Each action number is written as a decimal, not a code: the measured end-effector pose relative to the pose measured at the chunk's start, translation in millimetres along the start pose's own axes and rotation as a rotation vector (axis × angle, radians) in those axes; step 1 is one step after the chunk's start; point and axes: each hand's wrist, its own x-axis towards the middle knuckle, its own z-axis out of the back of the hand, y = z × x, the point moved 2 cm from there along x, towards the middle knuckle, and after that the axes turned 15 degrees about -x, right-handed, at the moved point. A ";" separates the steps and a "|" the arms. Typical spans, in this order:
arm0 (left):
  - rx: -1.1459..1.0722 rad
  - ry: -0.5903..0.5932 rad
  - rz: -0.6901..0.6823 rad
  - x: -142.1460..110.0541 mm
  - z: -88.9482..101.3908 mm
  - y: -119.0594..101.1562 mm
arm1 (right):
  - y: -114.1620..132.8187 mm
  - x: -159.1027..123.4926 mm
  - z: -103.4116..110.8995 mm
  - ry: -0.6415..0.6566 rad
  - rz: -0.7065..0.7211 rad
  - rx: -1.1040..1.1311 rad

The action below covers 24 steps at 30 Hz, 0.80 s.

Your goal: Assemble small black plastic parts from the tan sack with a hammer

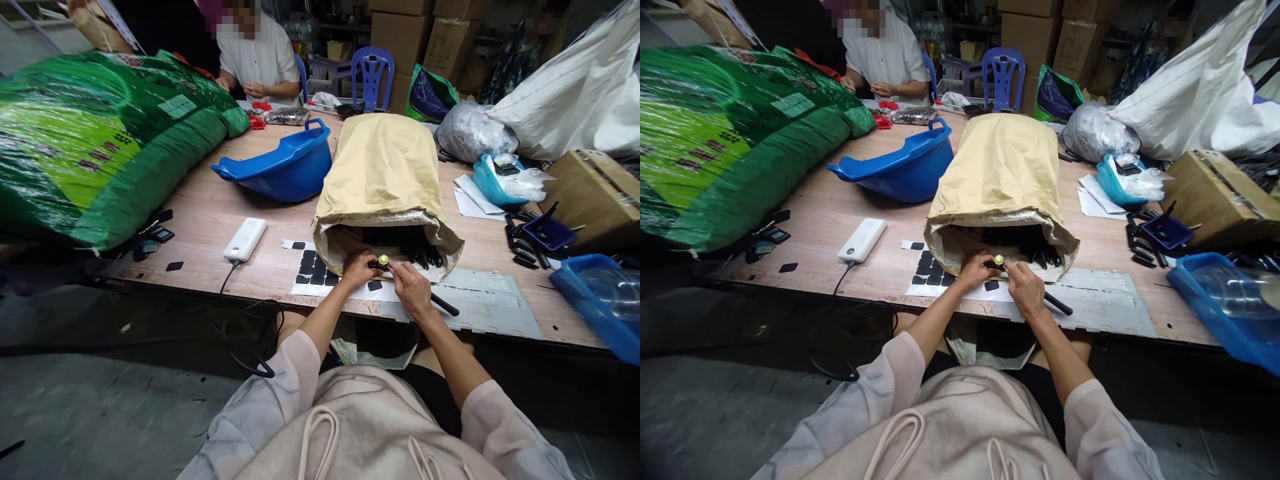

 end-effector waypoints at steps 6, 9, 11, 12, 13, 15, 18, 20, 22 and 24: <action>-0.006 -0.015 0.016 -0.8 -0.8 1.6 | -11.5 -3.2 3.9 -0.056 -0.048 0.007; 0.005 -0.018 0.016 -0.9 -1.4 2.0 | -12.6 -5.7 3.4 -0.025 -0.034 0.007; 0.013 -0.009 0.022 -0.8 -1.7 2.2 | -14.8 -4.7 3.4 -0.027 -0.044 0.025; 0.017 -0.007 0.022 -0.8 -1.6 2.2 | -17.0 -3.0 3.5 -0.038 -0.054 0.034; 0.022 -0.005 0.020 -0.9 -1.4 2.1 | -19.9 -0.5 3.5 -0.050 -0.062 0.040; 0.042 -0.007 0.013 -1.6 -0.7 1.6 | -27.6 6.0 1.9 -0.066 -0.064 0.039; 0.077 -0.006 0.003 -3.8 -0.2 0.9 | -41.2 14.5 -5.7 -0.064 -0.027 0.006; 0.087 0.000 -0.002 -5.0 -0.5 1.0 | -48.7 16.3 -13.1 -0.062 0.018 -0.035; 0.092 0.009 -0.009 -4.6 -0.9 1.9 | -53.4 14.9 -20.7 -0.065 0.060 -0.080; 0.102 0.019 -0.020 -2.7 -0.5 3.0 | -55.3 11.8 -26.8 -0.081 0.077 -0.116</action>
